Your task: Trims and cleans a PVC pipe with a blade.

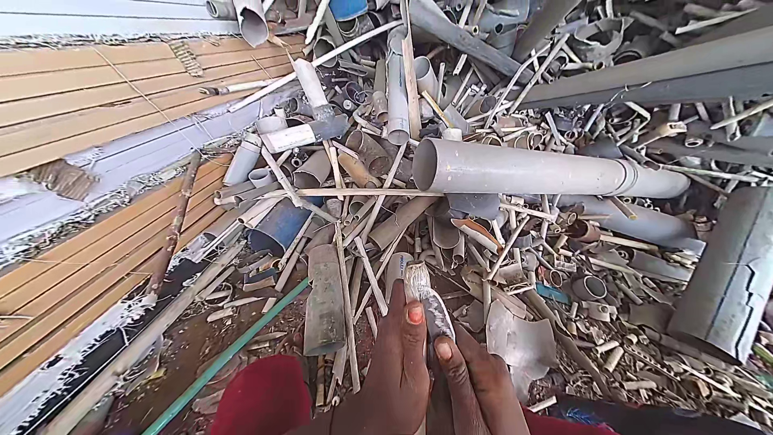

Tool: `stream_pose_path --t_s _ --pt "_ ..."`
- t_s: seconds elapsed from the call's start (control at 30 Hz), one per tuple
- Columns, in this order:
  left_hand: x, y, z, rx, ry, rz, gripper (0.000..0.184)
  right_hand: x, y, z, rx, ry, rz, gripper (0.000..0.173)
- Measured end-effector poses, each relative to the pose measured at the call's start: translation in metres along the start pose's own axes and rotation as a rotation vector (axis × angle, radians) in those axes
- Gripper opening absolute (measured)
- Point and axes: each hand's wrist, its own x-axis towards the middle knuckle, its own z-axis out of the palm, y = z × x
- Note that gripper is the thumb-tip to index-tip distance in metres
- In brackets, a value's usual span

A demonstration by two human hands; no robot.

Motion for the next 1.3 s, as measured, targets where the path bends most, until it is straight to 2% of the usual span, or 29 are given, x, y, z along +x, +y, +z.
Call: stream_pose_path --t_s 0.27,0.33,0.4,0.47,0.57,0.6,0.7,0.77,0.83,0.9,0.97,1.03,1.1,1.23,1.3 --pt "0.006 -0.013 -0.007 0.221 -0.017 -0.026 0.067 0.016 0.009 -0.007 -0.903 0.341 -0.403 0.033" --pt "0.008 -0.021 -0.013 0.261 -0.083 -0.092 0.065 0.024 0.023 -0.013 -1.021 0.411 -0.512 0.033" --pt "0.010 -0.020 -0.020 0.197 -0.153 -0.159 0.065 0.030 0.028 -0.024 -0.907 0.336 -0.523 0.037" --pt "0.015 -0.015 -0.024 0.011 -0.207 -0.216 0.057 0.034 0.026 -0.043 -0.602 0.180 -0.381 0.038" --pt "0.015 -0.009 -0.028 -0.268 -0.296 -0.360 0.052 0.034 0.018 -0.074 -0.023 0.096 -0.107 0.012" --pt "0.016 -0.009 -0.030 -0.321 -0.364 -0.404 0.052 0.036 0.014 -0.082 0.147 0.087 -0.032 0.009" --pt "0.013 -0.011 -0.030 -0.410 -0.601 -0.451 0.055 0.040 0.008 -0.093 0.567 0.014 0.160 0.021" --pt "0.008 -0.012 -0.026 -0.421 -0.699 -0.379 0.046 0.037 0.008 -0.090 0.728 -0.181 0.287 0.031" --pt "0.005 -0.012 -0.022 -0.411 -0.729 -0.293 0.037 0.033 0.006 -0.079 0.744 -0.272 0.321 0.027" --pt "0.002 -0.016 -0.020 -0.274 -0.686 -0.133 0.036 0.028 0.003 -0.069 0.670 -0.238 0.236 0.013" --pt "-0.003 -0.020 -0.021 0.046 -0.583 0.107 0.053 0.025 0.002 -0.060 0.602 -0.148 0.187 0.002" --pt "-0.005 -0.022 -0.019 0.300 -0.417 0.299 0.060 0.023 0.001 -0.055 0.541 -0.112 0.178 0.005" --pt "-0.004 -0.023 -0.020 0.302 -0.345 0.346 0.056 0.022 0.000 -0.053 0.505 -0.109 0.148 0.005" --pt "0.001 -0.020 -0.017 0.066 -0.297 0.281 0.037 0.023 0.003 -0.057 0.473 -0.097 0.037 0.006" --pt "0.002 -0.018 -0.017 0.073 -0.265 0.314 0.029 0.025 0.006 -0.059 0.451 -0.104 0.037 0.005"
